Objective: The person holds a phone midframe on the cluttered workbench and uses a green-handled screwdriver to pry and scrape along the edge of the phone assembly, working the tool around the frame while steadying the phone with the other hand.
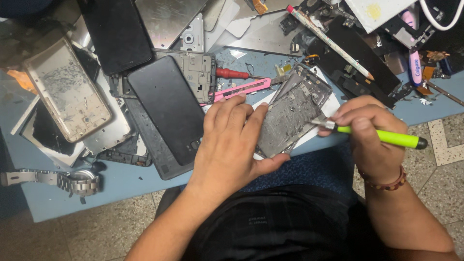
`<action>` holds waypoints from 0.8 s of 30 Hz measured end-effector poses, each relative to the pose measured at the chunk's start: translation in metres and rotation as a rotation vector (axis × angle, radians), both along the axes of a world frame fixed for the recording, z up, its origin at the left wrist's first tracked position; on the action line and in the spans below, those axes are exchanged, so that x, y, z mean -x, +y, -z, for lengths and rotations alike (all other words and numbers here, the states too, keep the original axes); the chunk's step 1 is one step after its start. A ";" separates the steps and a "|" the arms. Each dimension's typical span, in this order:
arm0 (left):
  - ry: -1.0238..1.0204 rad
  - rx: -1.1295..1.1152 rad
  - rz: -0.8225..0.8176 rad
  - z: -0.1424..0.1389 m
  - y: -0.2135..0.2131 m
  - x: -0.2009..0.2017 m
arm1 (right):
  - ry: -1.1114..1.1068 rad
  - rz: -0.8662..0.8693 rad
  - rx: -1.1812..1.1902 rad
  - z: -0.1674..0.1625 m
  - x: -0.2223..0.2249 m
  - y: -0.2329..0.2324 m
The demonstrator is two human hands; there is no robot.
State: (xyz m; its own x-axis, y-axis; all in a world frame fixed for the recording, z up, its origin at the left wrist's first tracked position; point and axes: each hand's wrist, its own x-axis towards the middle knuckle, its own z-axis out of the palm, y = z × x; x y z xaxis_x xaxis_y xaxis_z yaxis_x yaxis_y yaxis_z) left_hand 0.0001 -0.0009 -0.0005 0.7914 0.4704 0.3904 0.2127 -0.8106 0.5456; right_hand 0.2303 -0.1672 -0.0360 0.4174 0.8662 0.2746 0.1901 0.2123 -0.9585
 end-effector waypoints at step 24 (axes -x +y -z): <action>-0.010 0.001 -0.005 0.002 0.000 -0.001 | -0.333 0.124 0.123 -0.006 0.004 0.000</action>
State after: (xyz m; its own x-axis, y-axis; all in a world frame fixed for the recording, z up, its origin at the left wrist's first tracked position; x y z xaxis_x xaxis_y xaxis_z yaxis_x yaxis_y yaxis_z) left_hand 0.0008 -0.0011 -0.0024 0.7854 0.4745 0.3975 0.2111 -0.8090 0.5486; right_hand 0.2263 -0.1667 -0.0303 0.4263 0.8498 0.3100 0.5128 0.0553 -0.8567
